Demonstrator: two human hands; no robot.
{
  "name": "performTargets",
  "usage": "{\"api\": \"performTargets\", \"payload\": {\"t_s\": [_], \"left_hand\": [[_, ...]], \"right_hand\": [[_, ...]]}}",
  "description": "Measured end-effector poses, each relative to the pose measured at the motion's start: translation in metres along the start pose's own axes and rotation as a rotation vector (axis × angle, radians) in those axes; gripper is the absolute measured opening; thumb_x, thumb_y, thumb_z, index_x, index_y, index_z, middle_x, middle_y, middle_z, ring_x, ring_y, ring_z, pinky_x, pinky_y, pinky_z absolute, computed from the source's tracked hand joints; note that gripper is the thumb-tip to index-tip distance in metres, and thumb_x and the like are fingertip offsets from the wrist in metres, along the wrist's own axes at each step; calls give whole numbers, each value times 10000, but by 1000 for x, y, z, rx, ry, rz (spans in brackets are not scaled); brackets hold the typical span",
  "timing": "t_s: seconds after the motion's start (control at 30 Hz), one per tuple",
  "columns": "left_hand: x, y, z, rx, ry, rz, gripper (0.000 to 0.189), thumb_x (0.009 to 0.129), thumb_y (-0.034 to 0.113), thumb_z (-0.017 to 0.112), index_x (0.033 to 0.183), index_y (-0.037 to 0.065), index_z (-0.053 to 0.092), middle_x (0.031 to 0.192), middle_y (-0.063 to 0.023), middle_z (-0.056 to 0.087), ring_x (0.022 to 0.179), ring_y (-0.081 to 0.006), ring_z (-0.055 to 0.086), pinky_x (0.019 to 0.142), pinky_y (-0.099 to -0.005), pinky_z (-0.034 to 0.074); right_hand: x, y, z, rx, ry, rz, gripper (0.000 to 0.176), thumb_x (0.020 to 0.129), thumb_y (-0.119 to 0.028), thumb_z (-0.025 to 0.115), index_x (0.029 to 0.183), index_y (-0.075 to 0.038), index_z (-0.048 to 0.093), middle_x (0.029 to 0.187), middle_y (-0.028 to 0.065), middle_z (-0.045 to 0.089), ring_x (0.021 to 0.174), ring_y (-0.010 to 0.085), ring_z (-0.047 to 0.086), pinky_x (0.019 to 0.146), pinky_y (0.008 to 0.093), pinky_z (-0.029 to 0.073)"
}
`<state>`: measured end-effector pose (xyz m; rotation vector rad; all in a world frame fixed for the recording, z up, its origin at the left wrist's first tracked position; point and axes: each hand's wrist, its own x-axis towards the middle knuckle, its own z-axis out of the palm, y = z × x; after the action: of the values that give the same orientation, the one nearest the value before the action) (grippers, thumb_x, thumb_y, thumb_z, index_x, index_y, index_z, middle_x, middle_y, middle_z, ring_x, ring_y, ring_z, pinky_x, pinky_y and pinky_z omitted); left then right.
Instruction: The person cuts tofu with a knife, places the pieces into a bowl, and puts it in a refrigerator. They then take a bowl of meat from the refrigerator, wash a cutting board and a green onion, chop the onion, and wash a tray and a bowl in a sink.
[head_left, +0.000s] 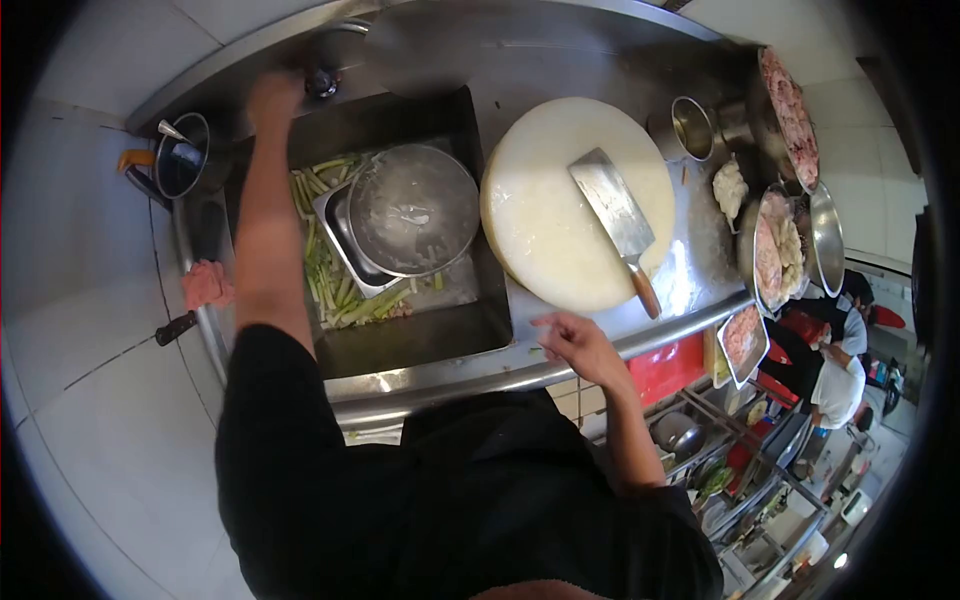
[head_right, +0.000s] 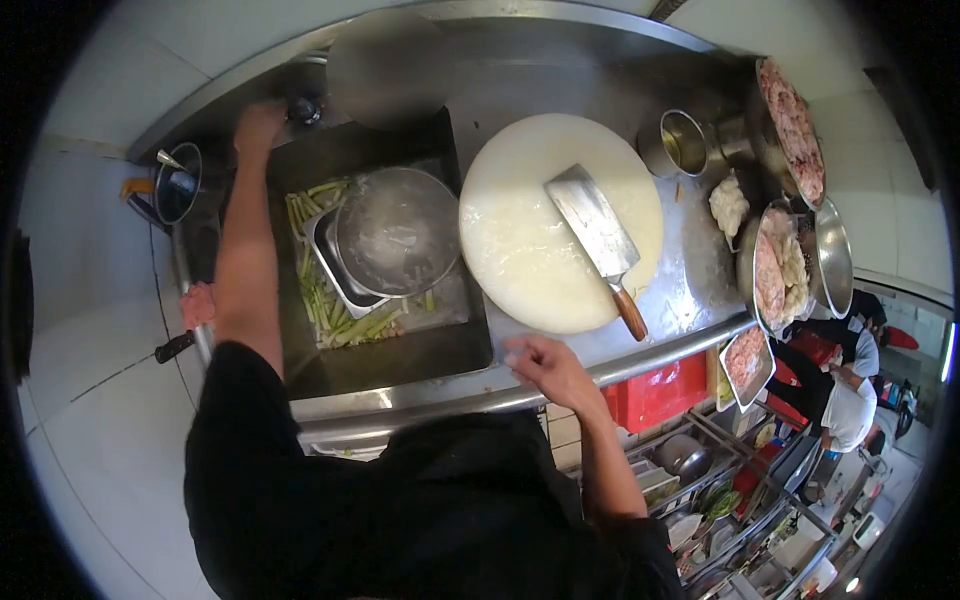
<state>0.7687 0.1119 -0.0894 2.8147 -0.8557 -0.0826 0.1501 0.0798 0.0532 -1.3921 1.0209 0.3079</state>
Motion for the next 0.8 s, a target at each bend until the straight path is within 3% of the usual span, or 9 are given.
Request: {"api": "performTargets", "payload": {"t_s": [0.03,0.17,0.23,0.37,0.5,0.6,0.67,0.73,0.8], "left_hand": [[-18,31,-29,-152,-272,-144,454,843,438,664,1129,84,676,1019,-124,705,921,-234,683,767,-400,529],[-101,122,-69,-1973,-438,-12,380,923,401,576,1088,75,678,1076,-82,690,907,-249,655,828,-435,510],[-110,149,-88,-2214,-550,149,471,942,384,571,1241,21,545,1071,-139,668,1049,-305,611,996,-427,409],[-110,130,-81,-1958,-413,77,547,975,486,460,1128,-16,613,847,-134,659,885,-284,624,962,-463,445],[-122,60,-83,-2206,-827,354,585,984,499,418,1102,-34,627,824,-111,654,729,-250,639,856,-474,534],[-154,53,-51,-2207,-873,111,497,979,422,463,1157,-19,607,867,-118,671,824,-255,668,868,-490,528],[-182,37,5,-1639,-600,-238,502,940,389,525,1238,-13,559,962,-178,678,938,-316,665,900,-480,515],[-229,7,47,-493,-305,-251,542,866,392,623,1211,-23,577,970,-225,686,919,-397,660,872,-479,510],[-292,-32,131,-193,77,-499,504,810,351,684,1156,-10,623,1044,-242,671,985,-385,646,882,-451,497]], "right_hand": [[17,-4,11,47,65,-125,287,894,-157,664,1126,9,629,693,9,544,632,101,518,594,263,446],[68,-27,55,-425,545,-791,358,829,-146,693,1163,-36,626,920,108,617,860,250,599,787,375,481],[84,-34,65,-642,653,-761,407,802,-145,692,1192,-59,612,1089,135,585,1000,318,555,899,436,428],[111,-5,64,-986,731,-773,462,773,-170,694,1223,-118,598,1293,112,512,1140,348,494,1016,489,350],[117,6,51,-1038,787,-834,389,772,-170,691,1157,-148,635,1262,99,539,1135,339,499,1007,482,370],[115,5,28,-1012,797,-832,318,778,-175,693,1093,-145,663,1238,92,554,1130,334,503,988,476,384],[113,2,8,-949,774,-837,238,754,-184,731,983,-131,692,1209,90,565,1121,330,503,965,469,381],[109,-7,-8,-873,762,-884,194,775,-123,715,965,-96,691,1092,111,613,1033,309,548,910,429,418],[117,-9,-5,-510,758,-797,146,809,-80,684,954,-62,680,989,113,627,943,274,579,841,385,448]]}}
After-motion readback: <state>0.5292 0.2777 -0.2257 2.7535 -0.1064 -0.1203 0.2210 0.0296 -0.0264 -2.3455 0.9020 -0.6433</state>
